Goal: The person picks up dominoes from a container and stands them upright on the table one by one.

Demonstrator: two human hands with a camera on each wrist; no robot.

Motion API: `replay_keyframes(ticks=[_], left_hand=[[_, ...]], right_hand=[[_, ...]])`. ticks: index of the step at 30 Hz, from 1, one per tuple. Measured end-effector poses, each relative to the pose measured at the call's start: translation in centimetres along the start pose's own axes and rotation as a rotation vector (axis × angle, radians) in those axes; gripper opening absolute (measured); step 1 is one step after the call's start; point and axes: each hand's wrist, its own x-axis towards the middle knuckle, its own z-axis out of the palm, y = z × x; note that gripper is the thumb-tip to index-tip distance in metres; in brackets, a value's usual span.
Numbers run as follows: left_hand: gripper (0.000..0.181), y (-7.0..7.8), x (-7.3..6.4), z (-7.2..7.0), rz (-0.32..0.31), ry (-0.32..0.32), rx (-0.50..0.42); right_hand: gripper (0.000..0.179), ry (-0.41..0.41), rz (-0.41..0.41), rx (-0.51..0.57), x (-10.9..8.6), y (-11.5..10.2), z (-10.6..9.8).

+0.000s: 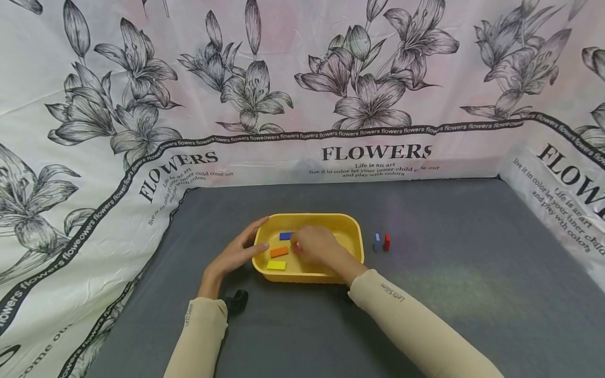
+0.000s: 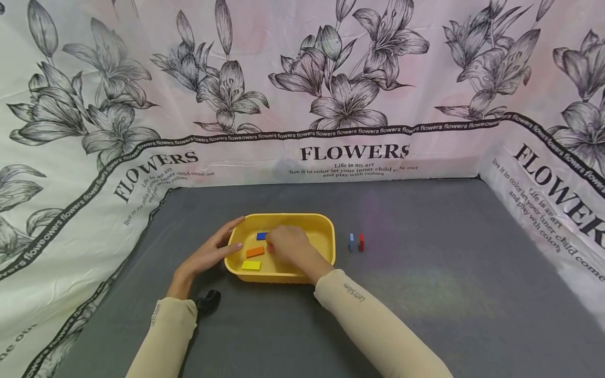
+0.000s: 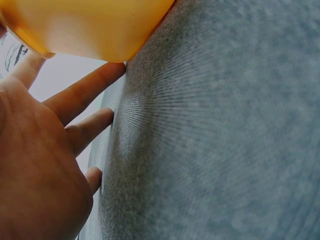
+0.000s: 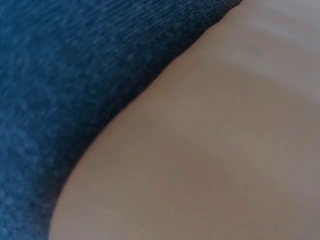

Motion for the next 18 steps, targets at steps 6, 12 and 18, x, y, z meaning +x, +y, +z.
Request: replay_keyframes(ticks=[6,12,18], left_hand=[[0.069,0.1,0.1,0.0,0.022,-0.006,-0.004],[0.070,0.1,0.1,0.0,0.012,-0.007,0.008],[0.070,0.1,0.0,-0.1,-0.006,-0.010,0.001]], right_hand=[[0.008,0.027,-0.006,0.065,-0.3,0.7,-0.2],[0.014,0.076,-0.016,0.150,-0.9,1.4,-0.8],[0.011,0.121,-0.050,0.279,-1.5,2.6,-1.7]])
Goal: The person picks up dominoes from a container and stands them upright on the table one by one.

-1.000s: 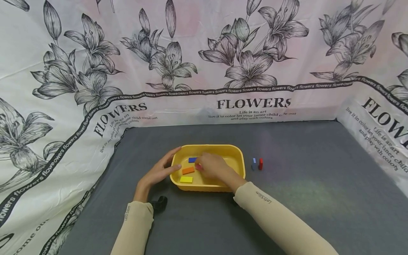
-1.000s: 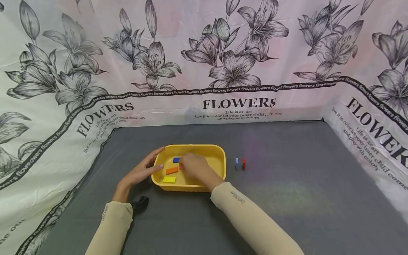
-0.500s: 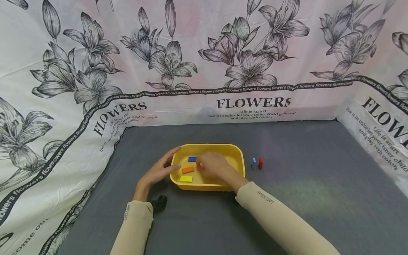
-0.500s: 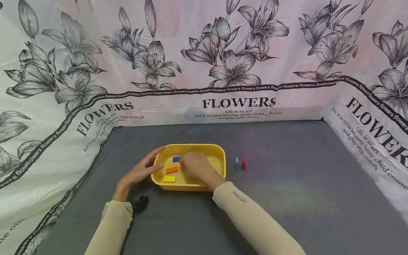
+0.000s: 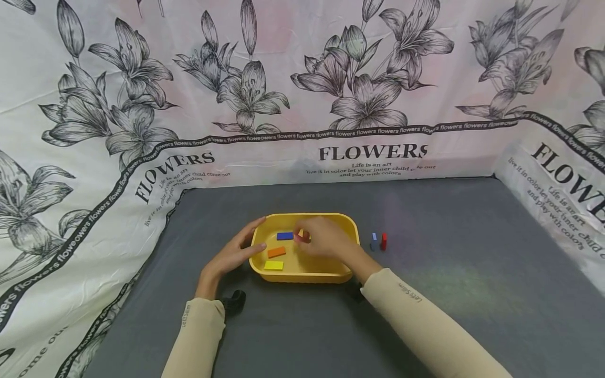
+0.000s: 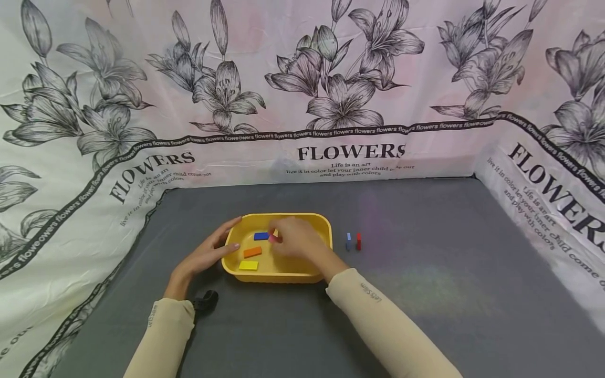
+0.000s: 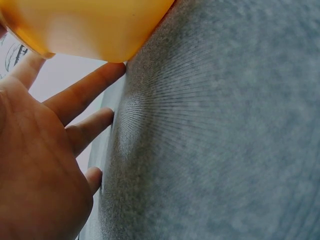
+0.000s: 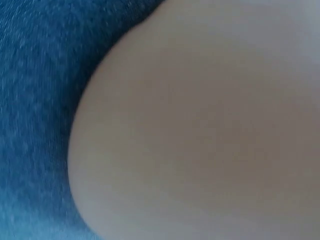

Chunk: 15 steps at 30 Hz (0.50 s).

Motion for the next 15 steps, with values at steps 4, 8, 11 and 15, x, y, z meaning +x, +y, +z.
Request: replay_keyframes(ticks=[4,8,11,15], left_hand=[[0.070,0.0,0.0,0.1,0.015,-0.004,-0.013],[0.071,0.1,0.1,0.2,0.015,-0.002,-0.020],[0.071,0.2,0.0,0.3,0.010,0.000,-0.019],[0.071,0.3,-0.1,0.2,0.013,-0.002,-0.021]], right_hand=[[0.016,0.004,-0.031,0.131,-0.5,0.6,-0.8],[0.022,0.014,-0.036,0.240,-1.2,1.2,-1.9],[0.025,0.034,-0.043,0.304,-1.9,1.7,-2.5],[0.025,0.064,-0.042,0.386,-2.7,2.6,-3.1]])
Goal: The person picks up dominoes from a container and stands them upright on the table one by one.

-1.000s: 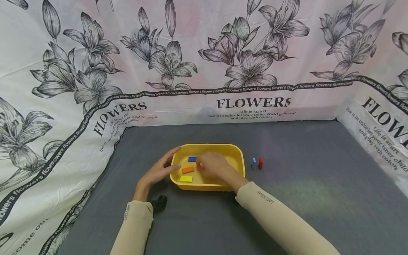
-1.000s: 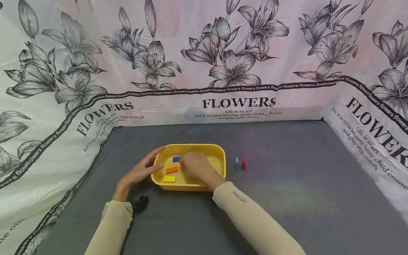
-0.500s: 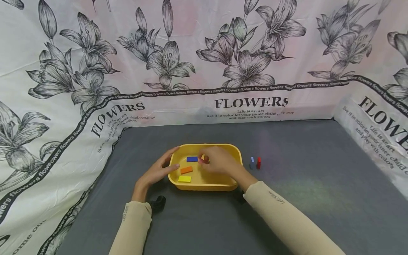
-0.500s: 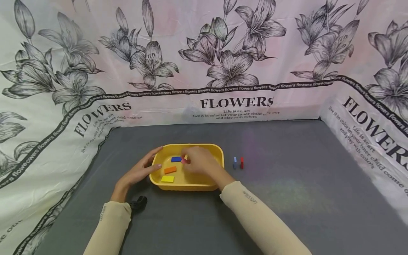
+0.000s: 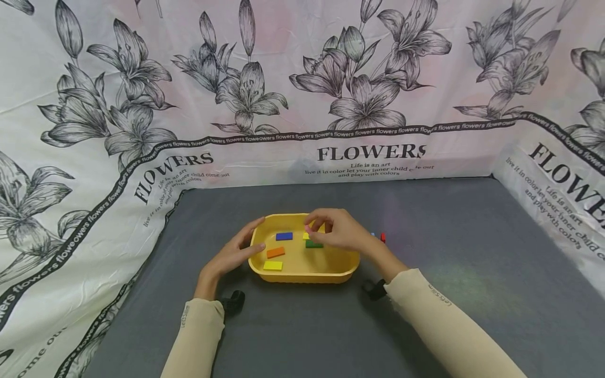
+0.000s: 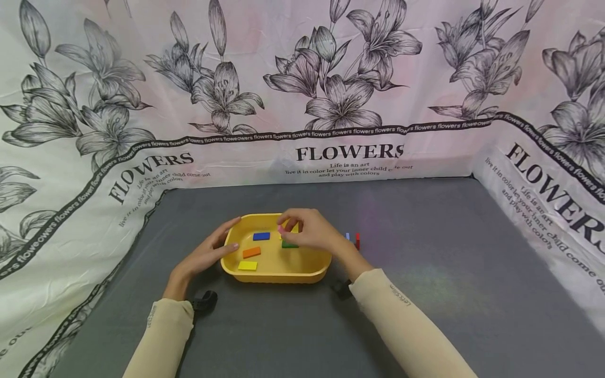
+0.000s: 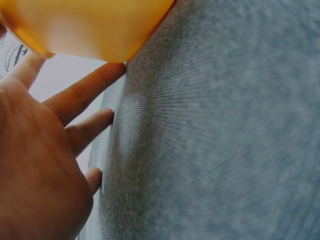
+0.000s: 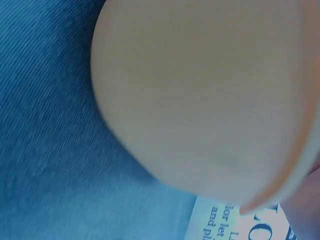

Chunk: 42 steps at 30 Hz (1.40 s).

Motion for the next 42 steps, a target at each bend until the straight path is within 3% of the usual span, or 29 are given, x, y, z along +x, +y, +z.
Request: replay_keyframes(ticks=[8,15,23,34,42], left_hand=[[0.071,-0.1,0.0,0.0,-0.006,-0.007,0.005],[0.071,-0.2,0.1,0.0,0.011,-0.001,0.010],[0.071,-0.2,0.1,0.0,0.008,-0.004,0.008],[0.071,-0.2,0.0,0.0,-0.032,0.004,0.008],[0.071,-0.3,0.0,-0.1,-0.033,-0.002,0.003]], right_hand=[[0.027,0.078,0.010,0.179,-1.6,0.7,-1.8],[0.028,0.129,0.047,0.197,-2.7,1.3,-4.0],[0.032,0.239,0.121,0.224,-5.6,3.0,-7.0],[0.034,0.353,0.182,0.165,-10.2,6.2,-9.5],[0.033,0.301,0.260,0.062,-12.0,7.6,-9.7]])
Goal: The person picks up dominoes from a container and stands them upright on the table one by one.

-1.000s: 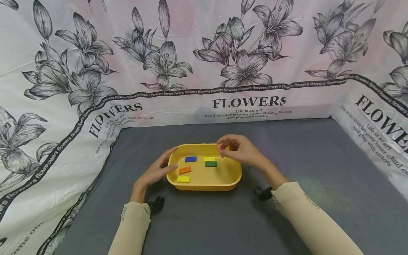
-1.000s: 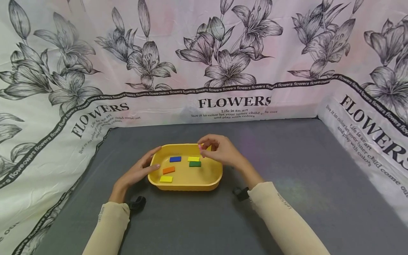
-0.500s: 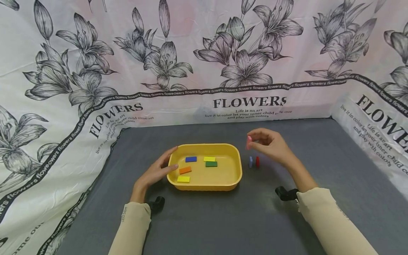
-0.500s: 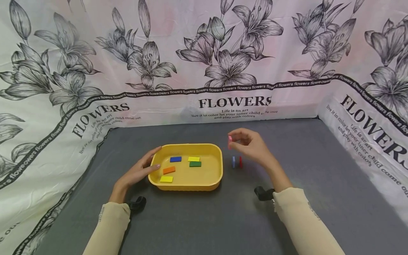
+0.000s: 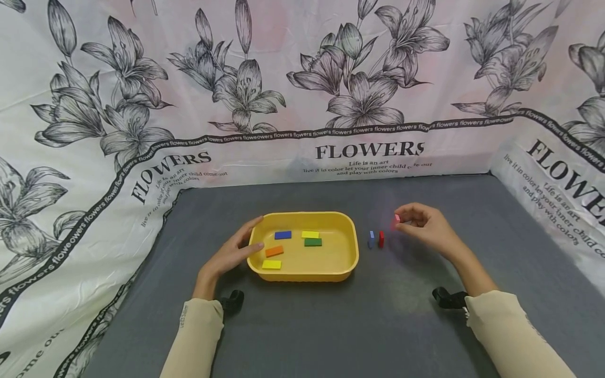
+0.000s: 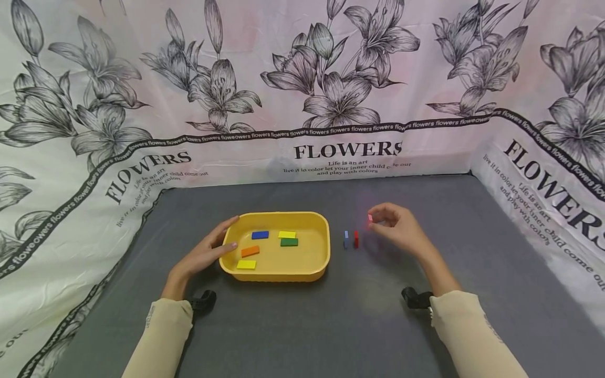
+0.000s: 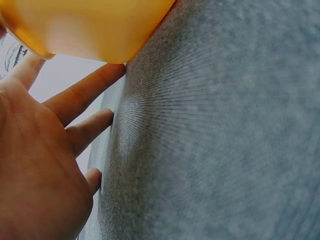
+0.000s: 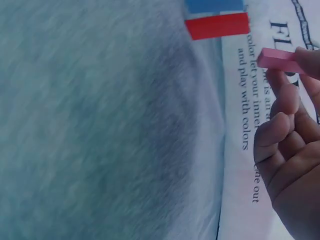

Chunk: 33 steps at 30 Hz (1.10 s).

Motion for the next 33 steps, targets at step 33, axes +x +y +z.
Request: replay_keyframes(ticks=[33], left_hand=[[0.070,0.0,-0.1,-0.2,0.029,-0.017,-0.024]], right_hand=[[0.032,-0.197,0.068,-0.074,-0.4,1.7,0.3]])
